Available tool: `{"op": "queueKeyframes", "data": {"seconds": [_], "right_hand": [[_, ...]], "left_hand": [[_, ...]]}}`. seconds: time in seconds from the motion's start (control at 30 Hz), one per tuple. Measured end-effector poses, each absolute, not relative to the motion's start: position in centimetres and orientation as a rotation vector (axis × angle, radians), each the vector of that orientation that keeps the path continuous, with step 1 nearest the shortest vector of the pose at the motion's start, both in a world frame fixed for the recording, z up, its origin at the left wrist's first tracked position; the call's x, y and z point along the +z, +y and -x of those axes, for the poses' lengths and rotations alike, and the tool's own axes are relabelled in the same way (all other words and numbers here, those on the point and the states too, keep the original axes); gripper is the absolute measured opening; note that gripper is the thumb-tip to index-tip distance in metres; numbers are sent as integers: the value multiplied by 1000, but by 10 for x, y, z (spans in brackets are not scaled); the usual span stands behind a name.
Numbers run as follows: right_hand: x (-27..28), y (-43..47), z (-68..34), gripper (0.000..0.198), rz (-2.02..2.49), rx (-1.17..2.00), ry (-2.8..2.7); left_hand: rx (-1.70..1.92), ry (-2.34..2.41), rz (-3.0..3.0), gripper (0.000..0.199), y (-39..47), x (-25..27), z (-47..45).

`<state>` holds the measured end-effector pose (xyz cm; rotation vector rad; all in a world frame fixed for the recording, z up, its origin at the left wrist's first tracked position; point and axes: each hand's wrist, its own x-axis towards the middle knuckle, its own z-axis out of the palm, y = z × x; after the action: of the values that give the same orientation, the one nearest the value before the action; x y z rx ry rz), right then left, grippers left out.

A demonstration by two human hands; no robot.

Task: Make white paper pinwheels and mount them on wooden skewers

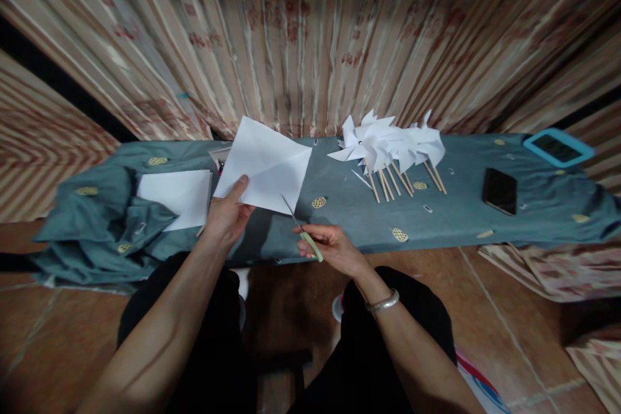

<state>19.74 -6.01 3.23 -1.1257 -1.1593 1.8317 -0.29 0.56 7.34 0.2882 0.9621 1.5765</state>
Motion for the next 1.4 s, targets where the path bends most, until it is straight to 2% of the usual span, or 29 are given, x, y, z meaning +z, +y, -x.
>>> {"op": "queueKeyframes", "data": {"seconds": [0.23, 0.5, 1.0, 1.23, 1.4], "right_hand": [[34, -58, -195, 48, 1106, 1794, -1177], [33, -58, -193, 45, 1144, 1802, -1162], [35, -56, -189, 56, 1163, 1803, -1095], [44, -55, -187, 47, 1164, 1780, -1196], [39, -55, -188, 54, 1177, 1778, -1164]], "left_hand": [[1538, 958, -307, 21, 3, 70, -2], [1537, 960, -315, 18, 3, 70, 0], [1490, 986, -291, 14, -1, 71, -7], [1479, 992, -311, 19, -3, 70, -9], [1476, 998, -310, 18, -2, 69, -9]]}}
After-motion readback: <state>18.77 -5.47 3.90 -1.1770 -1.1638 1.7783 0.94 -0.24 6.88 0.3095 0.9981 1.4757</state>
